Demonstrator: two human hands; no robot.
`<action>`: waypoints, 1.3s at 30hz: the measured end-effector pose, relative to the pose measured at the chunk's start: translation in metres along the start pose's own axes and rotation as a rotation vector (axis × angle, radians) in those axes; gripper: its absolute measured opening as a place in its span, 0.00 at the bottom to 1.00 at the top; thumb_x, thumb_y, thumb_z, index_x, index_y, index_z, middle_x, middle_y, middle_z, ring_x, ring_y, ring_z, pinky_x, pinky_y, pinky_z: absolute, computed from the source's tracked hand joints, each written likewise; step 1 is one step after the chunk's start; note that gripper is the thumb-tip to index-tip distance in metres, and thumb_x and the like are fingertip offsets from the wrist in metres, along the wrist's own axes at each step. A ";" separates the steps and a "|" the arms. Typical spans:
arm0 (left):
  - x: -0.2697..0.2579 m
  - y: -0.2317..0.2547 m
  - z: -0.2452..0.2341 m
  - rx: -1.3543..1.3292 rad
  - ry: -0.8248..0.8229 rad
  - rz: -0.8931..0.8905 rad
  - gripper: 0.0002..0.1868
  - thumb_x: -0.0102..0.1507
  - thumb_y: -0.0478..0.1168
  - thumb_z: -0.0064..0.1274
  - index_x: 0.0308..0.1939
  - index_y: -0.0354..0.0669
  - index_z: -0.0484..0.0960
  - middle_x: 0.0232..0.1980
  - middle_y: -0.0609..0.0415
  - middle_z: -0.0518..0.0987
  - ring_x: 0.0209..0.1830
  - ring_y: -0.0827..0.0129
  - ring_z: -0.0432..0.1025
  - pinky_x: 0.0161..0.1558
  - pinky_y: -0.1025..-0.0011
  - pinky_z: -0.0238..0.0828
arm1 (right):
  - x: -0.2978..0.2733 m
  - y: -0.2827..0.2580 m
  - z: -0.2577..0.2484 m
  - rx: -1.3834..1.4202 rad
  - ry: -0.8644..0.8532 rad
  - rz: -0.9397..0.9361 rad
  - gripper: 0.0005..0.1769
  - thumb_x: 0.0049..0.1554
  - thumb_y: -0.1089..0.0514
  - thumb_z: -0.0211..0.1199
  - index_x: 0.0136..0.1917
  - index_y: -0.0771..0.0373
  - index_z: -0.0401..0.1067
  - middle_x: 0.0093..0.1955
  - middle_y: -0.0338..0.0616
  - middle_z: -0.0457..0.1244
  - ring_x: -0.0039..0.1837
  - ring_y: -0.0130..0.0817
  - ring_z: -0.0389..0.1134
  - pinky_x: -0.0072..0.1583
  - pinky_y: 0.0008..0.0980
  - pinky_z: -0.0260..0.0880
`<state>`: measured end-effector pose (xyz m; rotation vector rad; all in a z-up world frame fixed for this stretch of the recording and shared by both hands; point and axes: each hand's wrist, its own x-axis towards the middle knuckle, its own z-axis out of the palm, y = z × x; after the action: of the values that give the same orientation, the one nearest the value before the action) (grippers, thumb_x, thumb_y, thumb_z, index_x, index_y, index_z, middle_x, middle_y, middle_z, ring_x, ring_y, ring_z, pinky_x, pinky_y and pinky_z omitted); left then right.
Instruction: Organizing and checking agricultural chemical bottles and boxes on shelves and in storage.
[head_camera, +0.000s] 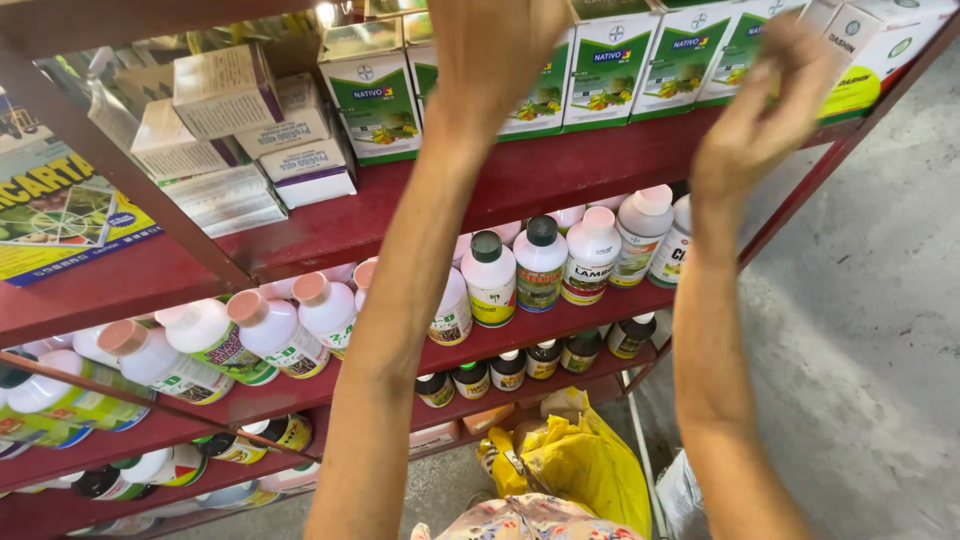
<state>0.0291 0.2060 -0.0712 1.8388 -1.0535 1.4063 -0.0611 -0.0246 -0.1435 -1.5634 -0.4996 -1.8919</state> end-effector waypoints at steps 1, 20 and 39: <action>-0.006 0.034 -0.024 0.010 0.166 0.075 0.02 0.63 0.30 0.55 0.38 0.34 0.81 0.29 0.47 0.75 0.27 0.52 0.70 0.31 0.56 0.68 | -0.021 0.000 0.000 0.048 -0.084 0.129 0.11 0.70 0.70 0.50 0.65 0.72 0.66 0.64 0.54 0.64 0.66 0.47 0.66 0.70 0.44 0.67; -0.122 0.013 -0.085 0.112 0.137 -0.432 0.36 0.64 0.28 0.54 0.76 0.40 0.59 0.80 0.31 0.52 0.79 0.36 0.53 0.79 0.51 0.54 | -0.095 -0.003 0.009 -0.338 -0.612 0.181 0.17 0.60 0.68 0.53 0.59 0.61 0.76 0.60 0.45 0.67 0.65 0.47 0.63 0.67 0.45 0.58; -0.119 -0.007 -0.096 0.037 0.341 -0.432 0.36 0.67 0.27 0.54 0.77 0.40 0.59 0.80 0.35 0.55 0.81 0.41 0.56 0.78 0.58 0.62 | -0.053 -0.129 0.188 -0.306 -0.652 -0.261 0.29 0.55 0.56 0.71 0.69 0.54 0.71 0.80 0.54 0.49 0.81 0.55 0.46 0.74 0.60 0.42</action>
<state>-0.0279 0.3172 -0.1599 1.6458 -0.4313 1.4073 -0.0047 0.2026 -0.1396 -2.4377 -0.7421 -1.6589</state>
